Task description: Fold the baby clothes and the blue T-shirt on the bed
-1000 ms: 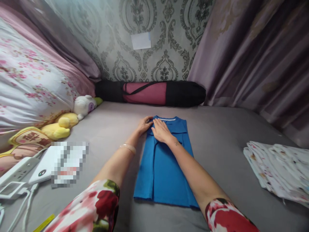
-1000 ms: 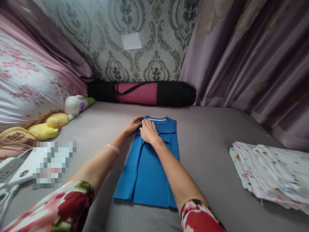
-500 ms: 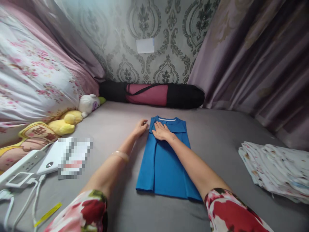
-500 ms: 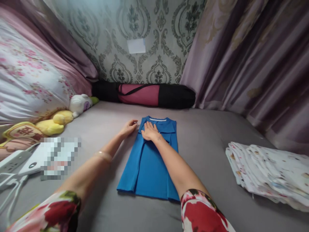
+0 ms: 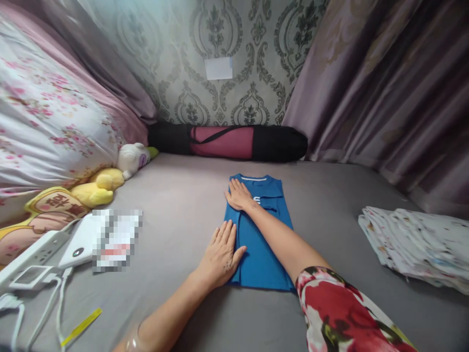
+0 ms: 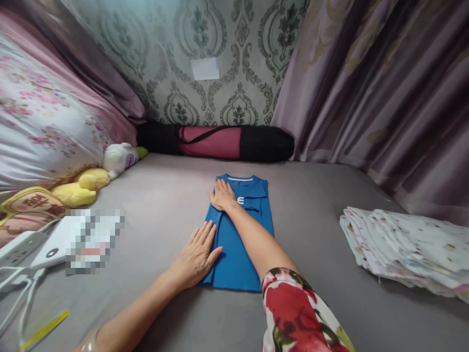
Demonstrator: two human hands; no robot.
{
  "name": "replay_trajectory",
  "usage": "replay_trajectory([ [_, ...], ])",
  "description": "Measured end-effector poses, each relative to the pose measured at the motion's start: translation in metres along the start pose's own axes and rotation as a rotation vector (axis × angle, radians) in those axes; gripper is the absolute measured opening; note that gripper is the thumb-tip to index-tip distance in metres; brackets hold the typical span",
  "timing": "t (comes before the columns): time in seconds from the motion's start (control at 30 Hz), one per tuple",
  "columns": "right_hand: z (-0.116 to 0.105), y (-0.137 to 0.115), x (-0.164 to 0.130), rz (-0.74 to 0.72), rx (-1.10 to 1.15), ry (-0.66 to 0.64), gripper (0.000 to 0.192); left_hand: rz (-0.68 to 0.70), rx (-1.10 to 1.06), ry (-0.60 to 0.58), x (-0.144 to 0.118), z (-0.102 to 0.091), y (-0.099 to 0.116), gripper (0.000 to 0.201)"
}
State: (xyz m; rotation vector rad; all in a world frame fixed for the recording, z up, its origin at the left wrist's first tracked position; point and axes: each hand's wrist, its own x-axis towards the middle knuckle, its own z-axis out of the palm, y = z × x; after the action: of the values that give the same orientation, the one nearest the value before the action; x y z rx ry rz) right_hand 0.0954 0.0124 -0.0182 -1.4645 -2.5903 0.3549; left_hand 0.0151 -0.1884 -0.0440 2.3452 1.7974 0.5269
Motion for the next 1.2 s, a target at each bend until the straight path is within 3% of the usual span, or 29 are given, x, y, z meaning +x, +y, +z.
replay_trajectory([
  [0.23,-0.005,-0.003,-0.005,-0.003,-0.003,0.021,0.063,0.047,-0.041,-0.004,-0.003,-0.009,-0.005,0.064],
  [0.37,-0.010,-0.016,-0.025,-0.006,-0.019,0.054,0.064,0.080,-0.080,-0.006,-0.012,-0.011,-0.004,0.065],
  [0.53,0.000,-0.025,-0.054,0.024,-0.026,0.009,0.067,0.103,-0.086,-0.066,-0.016,-0.011,0.001,0.074],
  [0.7,0.006,-0.021,-0.056,0.034,-0.018,0.030,0.065,0.063,-0.220,-0.071,-0.008,-0.024,0.005,0.069],
  [0.8,-0.001,-0.019,-0.054,0.024,0.018,-0.026,0.064,-0.095,-0.449,0.011,0.003,-0.039,0.002,0.050],
  [0.9,-0.010,-0.027,-0.066,0.033,0.081,-0.091,0.063,-0.360,-0.622,0.253,0.012,-0.052,-0.009,0.042],
  [1.0,-0.015,-0.047,-0.100,-0.029,0.079,-0.093,0.066,-0.456,-0.717,0.436,0.017,-0.055,-0.024,0.034],
  [1.2,0.000,-0.081,-0.167,-0.123,0.094,-0.149,0.071,-0.505,-0.789,0.458,0.017,-0.049,-0.033,0.027],
])
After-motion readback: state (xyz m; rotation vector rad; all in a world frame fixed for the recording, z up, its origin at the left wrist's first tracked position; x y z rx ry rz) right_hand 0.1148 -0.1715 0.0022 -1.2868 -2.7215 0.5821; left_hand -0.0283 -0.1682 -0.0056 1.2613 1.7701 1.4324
